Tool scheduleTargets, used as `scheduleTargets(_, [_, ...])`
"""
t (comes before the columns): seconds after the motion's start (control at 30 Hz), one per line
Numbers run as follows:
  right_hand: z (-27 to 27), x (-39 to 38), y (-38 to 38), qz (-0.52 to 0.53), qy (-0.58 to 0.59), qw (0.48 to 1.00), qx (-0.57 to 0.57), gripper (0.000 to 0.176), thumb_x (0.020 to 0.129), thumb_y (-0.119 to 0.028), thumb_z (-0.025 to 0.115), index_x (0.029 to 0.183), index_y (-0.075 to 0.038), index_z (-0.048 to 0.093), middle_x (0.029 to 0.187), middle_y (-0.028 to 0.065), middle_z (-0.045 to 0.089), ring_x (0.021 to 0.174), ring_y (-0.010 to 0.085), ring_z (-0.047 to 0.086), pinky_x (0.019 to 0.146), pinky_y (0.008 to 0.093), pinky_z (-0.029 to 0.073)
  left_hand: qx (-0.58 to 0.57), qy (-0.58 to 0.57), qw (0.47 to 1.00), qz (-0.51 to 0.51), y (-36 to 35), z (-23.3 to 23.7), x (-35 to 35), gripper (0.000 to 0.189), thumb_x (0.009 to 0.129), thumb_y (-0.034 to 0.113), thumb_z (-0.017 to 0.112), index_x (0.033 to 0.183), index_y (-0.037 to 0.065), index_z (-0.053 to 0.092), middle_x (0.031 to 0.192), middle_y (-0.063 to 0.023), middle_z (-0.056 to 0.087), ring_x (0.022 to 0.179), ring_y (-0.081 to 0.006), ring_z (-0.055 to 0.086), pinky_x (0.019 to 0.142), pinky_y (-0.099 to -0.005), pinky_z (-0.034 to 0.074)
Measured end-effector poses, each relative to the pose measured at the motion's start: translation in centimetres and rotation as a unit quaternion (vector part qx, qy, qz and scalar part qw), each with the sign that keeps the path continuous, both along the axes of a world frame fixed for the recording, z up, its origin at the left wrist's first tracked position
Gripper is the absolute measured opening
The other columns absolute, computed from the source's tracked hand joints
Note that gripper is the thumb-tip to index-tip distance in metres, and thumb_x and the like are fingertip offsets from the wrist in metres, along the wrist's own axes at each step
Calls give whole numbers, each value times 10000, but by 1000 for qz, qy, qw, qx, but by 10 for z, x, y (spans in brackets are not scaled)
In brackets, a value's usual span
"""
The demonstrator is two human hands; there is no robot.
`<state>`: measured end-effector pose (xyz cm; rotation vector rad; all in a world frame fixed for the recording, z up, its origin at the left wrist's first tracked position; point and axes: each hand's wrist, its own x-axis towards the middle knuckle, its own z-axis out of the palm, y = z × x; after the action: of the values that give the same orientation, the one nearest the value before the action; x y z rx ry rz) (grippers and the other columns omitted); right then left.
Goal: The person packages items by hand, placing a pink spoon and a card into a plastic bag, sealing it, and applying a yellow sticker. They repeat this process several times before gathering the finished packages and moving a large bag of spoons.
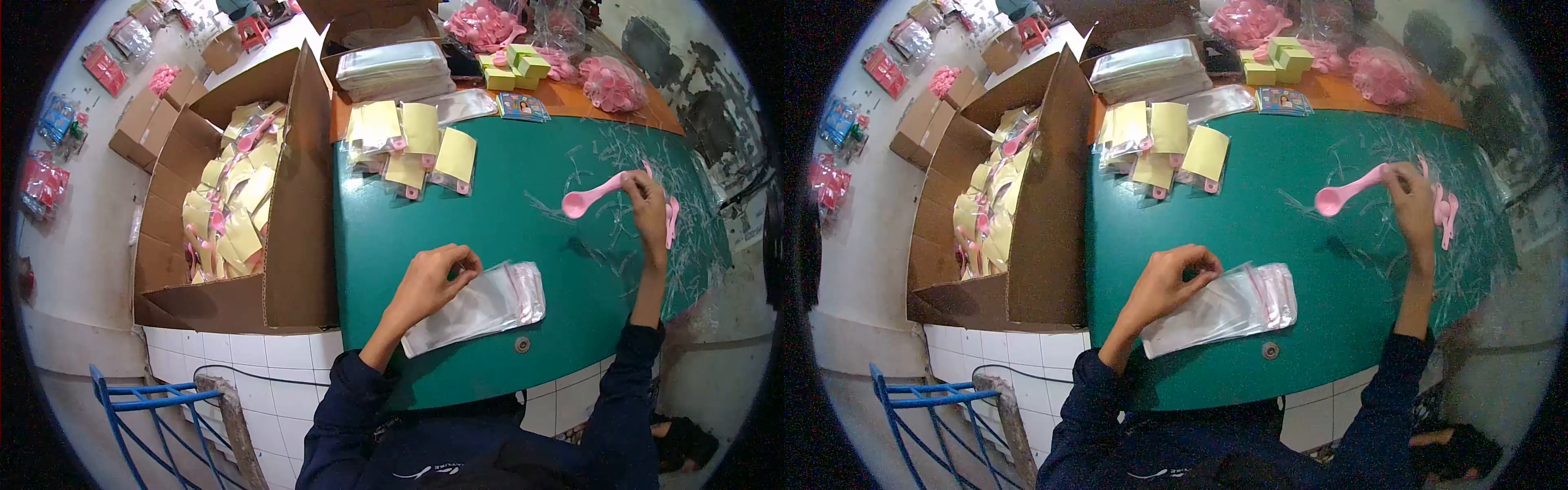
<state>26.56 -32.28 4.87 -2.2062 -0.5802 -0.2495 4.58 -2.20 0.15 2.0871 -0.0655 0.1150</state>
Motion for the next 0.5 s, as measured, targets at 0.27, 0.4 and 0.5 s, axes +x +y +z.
scheduleTargets(0.27, [-5,-53,63,102,116,983,97,214,880,-151,536,816,36,618,775,29,571,727,91,514,683,232,411,-175,15,984,-38,2,-7,-2,87,791,69,594,842,14,550,933,-110,630,837,-161,599,753,-298,493])
scheduleTargets(0.4, [-19,-61,75,141,166,964,152,206,874,-140,534,804,34,619,768,31,580,717,94,520,675,235,416,-364,66,923,-108,6,-11,0,80,816,80,582,824,44,511,1027,-147,599,962,-174,560,842,-316,473])
scheduleTargets(0.5, [-27,-67,82,169,198,953,153,201,872,-129,529,804,36,620,768,34,585,713,96,524,666,238,420,-473,113,866,-115,4,-2,-1,109,830,111,598,845,47,510,1087,-143,576,1035,-171,529,868,-317,463])
